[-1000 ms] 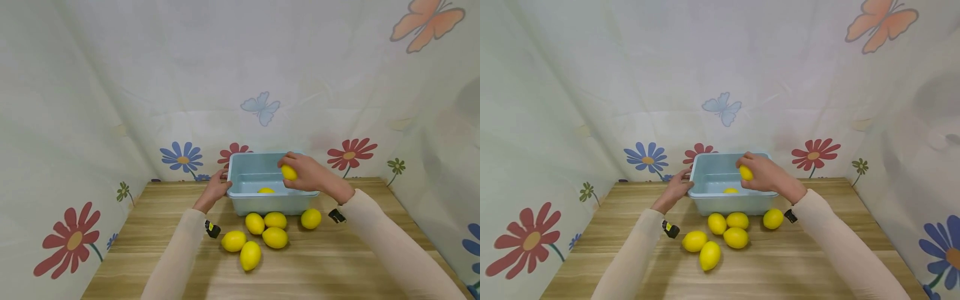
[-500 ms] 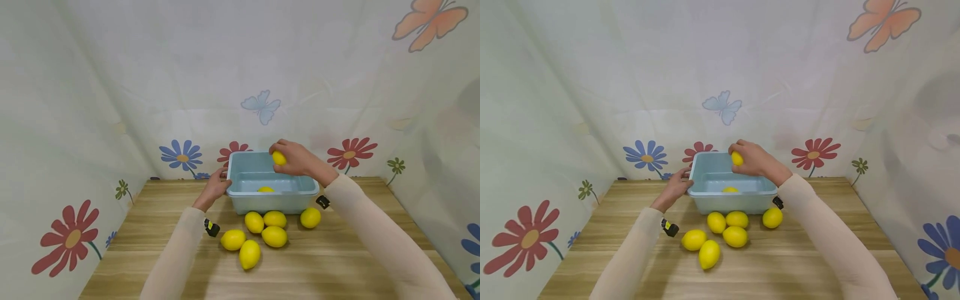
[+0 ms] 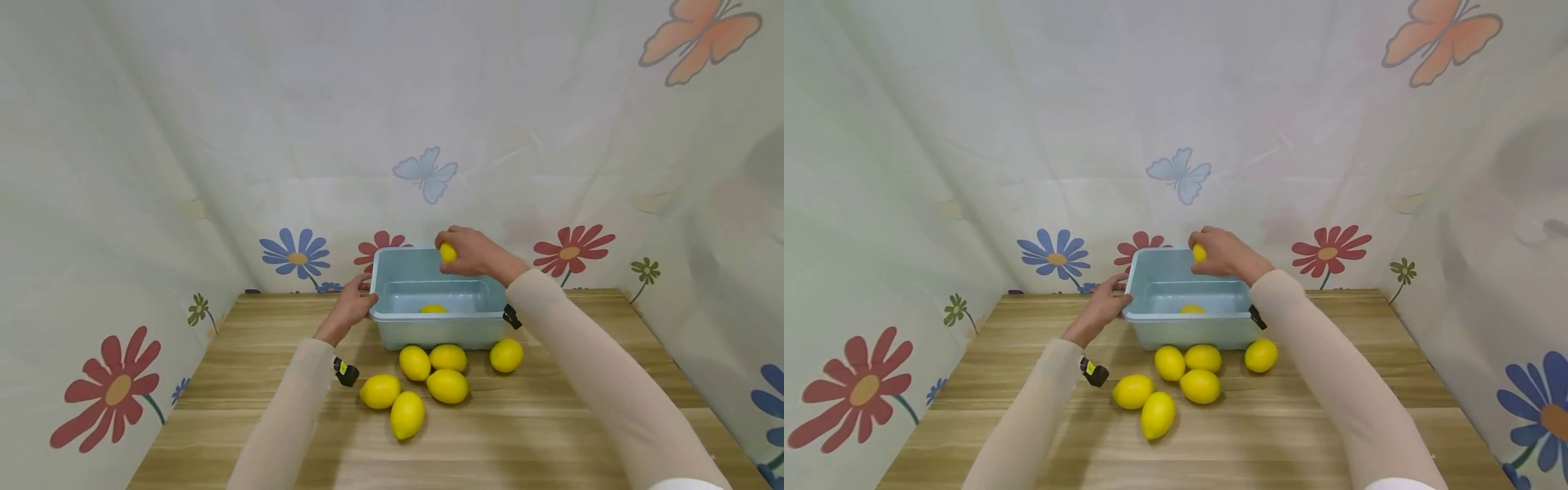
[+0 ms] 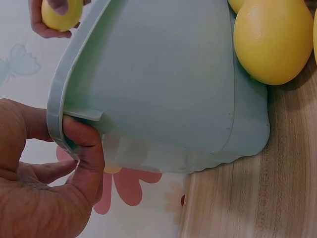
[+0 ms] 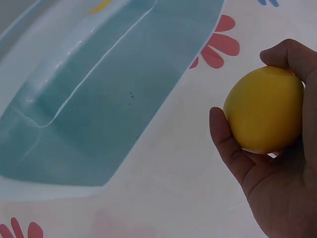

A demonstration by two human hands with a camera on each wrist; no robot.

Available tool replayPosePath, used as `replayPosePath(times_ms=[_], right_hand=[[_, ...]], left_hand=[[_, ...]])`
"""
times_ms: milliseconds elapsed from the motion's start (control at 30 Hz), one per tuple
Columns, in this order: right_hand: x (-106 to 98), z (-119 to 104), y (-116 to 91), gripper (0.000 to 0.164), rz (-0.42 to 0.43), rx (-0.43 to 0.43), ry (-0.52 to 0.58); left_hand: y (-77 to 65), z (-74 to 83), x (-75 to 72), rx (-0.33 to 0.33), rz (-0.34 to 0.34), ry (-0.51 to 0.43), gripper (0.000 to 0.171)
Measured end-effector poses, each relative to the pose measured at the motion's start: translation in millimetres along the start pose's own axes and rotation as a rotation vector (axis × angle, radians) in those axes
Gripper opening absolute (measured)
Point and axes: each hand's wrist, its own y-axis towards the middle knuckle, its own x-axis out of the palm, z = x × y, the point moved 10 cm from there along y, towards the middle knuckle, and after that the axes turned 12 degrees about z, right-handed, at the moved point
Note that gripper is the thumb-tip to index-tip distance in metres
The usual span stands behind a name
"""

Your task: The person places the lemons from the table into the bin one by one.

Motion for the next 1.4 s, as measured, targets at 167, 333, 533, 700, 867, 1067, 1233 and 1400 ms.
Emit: replayPosePath(times_ms=[167,333,533,700,867,1067,1233,1400], right_hand=[[12.9,5.7,10.5,0.041,-0.069,0.028,-0.006],[22.9,10.2,19.5,0.043,-0.117,0.044,-0.015],[26.7,20.5,23.3,0.042,-0.141,0.055,-0.020],[44.3,25.1,26.5,0.045,-0.195,0.086,-0.011],[54.7,23.8,28.3,0.045,-0.229,0.108,-0.022],[61.1,27.4,24.3,0.042,-0.265,0.130,-0.042],[60.8,32.0,23.6,0.045,-0.246,0.130,-0.034],[59.0,35.5,25.5,0.046,-0.227,0.133,-0.031]], left_hand=[[-0.1,0.5,0.1,-0.002,0.000,-0.007,0.057],[1.1,-2.6,-0.2,-0.009,-0.005,-0.010,0.057],[2.8,1.9,5.2,-0.003,-0.015,-0.009,0.057],[2.3,0.5,3.9,0.001,-0.009,-0.008,0.058],[2.0,-3.1,0.8,-0.002,-0.002,-0.016,0.058],[0.6,-5.0,0.8,-0.002,-0.007,-0.015,0.059],[0.3,-5.1,0.9,-0.012,-0.012,-0.015,0.059],[0.9,-3.9,-0.4,-0.015,-0.004,-0.012,0.058]])
